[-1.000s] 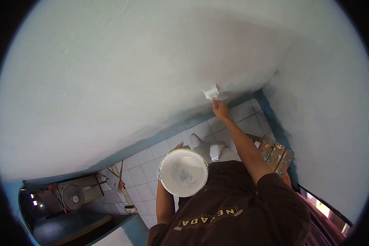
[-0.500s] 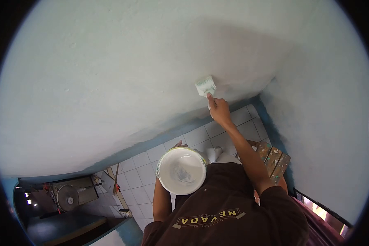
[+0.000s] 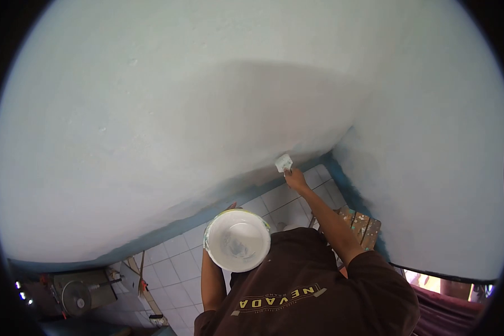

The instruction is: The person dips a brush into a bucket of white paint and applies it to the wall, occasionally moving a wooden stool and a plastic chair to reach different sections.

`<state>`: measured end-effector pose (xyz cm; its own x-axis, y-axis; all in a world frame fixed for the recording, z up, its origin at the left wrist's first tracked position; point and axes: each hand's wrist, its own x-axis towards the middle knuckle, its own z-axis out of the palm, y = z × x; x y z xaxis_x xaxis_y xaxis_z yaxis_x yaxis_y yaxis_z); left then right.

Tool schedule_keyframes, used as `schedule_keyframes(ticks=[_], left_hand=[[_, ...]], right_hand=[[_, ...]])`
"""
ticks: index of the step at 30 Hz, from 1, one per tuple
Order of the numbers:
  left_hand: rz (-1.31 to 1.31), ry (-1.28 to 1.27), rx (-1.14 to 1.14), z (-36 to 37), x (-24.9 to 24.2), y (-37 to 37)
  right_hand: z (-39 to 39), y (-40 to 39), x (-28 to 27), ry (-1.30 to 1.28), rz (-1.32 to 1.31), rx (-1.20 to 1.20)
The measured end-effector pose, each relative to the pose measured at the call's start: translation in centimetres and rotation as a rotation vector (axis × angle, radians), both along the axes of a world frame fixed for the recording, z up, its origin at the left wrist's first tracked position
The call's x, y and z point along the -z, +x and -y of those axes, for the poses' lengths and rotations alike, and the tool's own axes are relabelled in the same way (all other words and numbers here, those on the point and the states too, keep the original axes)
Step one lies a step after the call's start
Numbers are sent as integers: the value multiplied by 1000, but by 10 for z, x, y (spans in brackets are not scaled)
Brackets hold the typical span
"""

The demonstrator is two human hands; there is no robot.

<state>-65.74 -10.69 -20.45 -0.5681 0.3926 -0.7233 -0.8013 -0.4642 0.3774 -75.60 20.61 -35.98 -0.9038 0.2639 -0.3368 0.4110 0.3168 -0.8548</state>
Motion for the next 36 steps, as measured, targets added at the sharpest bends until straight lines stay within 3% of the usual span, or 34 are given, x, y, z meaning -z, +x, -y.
schedule_keyframes(ticks=[2,4,6,8,12,13,16,18,23,24,26,28,31,33,36], left_hand=[[-19,21,12,5,-2,-2],[-34,35,17,6,9,1],[-68,-10,-60,12,23,7],[-51,23,-35,15,26,4],[-119,173,-88,17,17,8],[-105,177,-79,22,19,12],[-220,199,67,38,51,13],[-257,89,123,57,108,16],[-274,161,177,55,108,11],[-276,176,176,55,108,10],[-290,201,171,54,105,9],[-324,237,157,53,102,8],[-355,282,137,48,91,10],[-222,196,258,45,69,6],[-303,181,111,31,39,6]], right_hand=[[-6,4,-52,-29,83,53],[-19,-1,-145,-165,120,-10],[-30,-8,-225,-145,-67,-57],[-23,16,-338,29,-108,-69],[-6,40,-430,35,-375,-64],[3,43,-436,-4,-494,-39],[24,17,-400,54,-513,20],[13,-17,-305,21,-644,7],[-24,-2,-115,-18,9,-11],[-25,4,-104,32,142,-64],[-39,6,-89,11,162,-41],[-44,-10,-136,-27,87,-16],[-45,-30,-283,8,-127,-25],[-37,-19,-367,102,-212,-61],[-30,2,-436,61,-345,-105]])
